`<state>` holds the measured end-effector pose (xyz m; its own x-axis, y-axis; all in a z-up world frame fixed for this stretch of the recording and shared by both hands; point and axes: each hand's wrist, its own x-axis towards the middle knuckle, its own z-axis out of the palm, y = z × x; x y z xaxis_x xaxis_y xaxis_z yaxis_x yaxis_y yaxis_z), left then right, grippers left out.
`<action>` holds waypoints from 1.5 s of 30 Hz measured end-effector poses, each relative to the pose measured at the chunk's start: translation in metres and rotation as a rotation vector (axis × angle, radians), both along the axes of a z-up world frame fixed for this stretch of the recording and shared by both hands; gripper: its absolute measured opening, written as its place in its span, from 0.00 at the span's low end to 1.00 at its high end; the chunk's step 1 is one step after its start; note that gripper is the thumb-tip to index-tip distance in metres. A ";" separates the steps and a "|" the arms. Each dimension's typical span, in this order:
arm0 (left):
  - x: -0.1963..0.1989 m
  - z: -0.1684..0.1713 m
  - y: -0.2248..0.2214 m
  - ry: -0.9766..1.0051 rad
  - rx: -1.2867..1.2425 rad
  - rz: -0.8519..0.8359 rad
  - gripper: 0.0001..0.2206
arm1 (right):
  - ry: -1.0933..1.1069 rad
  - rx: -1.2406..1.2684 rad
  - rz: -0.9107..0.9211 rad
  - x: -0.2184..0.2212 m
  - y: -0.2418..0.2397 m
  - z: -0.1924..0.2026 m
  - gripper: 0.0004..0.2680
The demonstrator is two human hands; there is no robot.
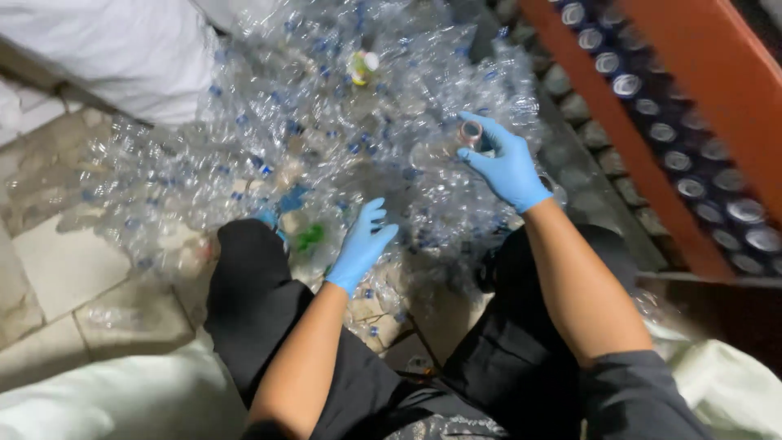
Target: The person sits on the floor surrounded by a large pile of empty plastic water bottles. They pick up individual bottles, crush them by hand, and place them into a large white sack. The person repeats this process continuously, clearing the pile of bottles.
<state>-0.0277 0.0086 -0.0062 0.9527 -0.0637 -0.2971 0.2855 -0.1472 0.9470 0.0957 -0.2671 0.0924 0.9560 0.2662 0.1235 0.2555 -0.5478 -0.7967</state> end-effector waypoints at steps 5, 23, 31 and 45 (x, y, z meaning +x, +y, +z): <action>-0.012 -0.002 0.001 0.191 0.485 -0.356 0.33 | -0.100 0.165 -0.135 -0.024 -0.041 0.009 0.21; -0.011 -0.033 0.013 0.441 0.732 -0.758 0.26 | -0.127 -0.356 -0.707 -0.396 -0.250 0.194 0.20; -0.004 -0.051 0.021 0.398 0.831 -0.850 0.27 | 0.465 -0.391 -0.964 -0.485 -0.256 0.191 0.26; -0.019 -0.047 0.022 0.254 0.781 -0.779 0.26 | 0.472 -0.520 -0.702 -0.390 -0.255 0.175 0.22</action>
<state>-0.0463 0.0309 -0.0532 0.6411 -0.3253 -0.6951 0.0284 -0.8950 0.4451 -0.2942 -0.5226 0.2676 0.8385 -0.4660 -0.2823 -0.5424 -0.7634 -0.3508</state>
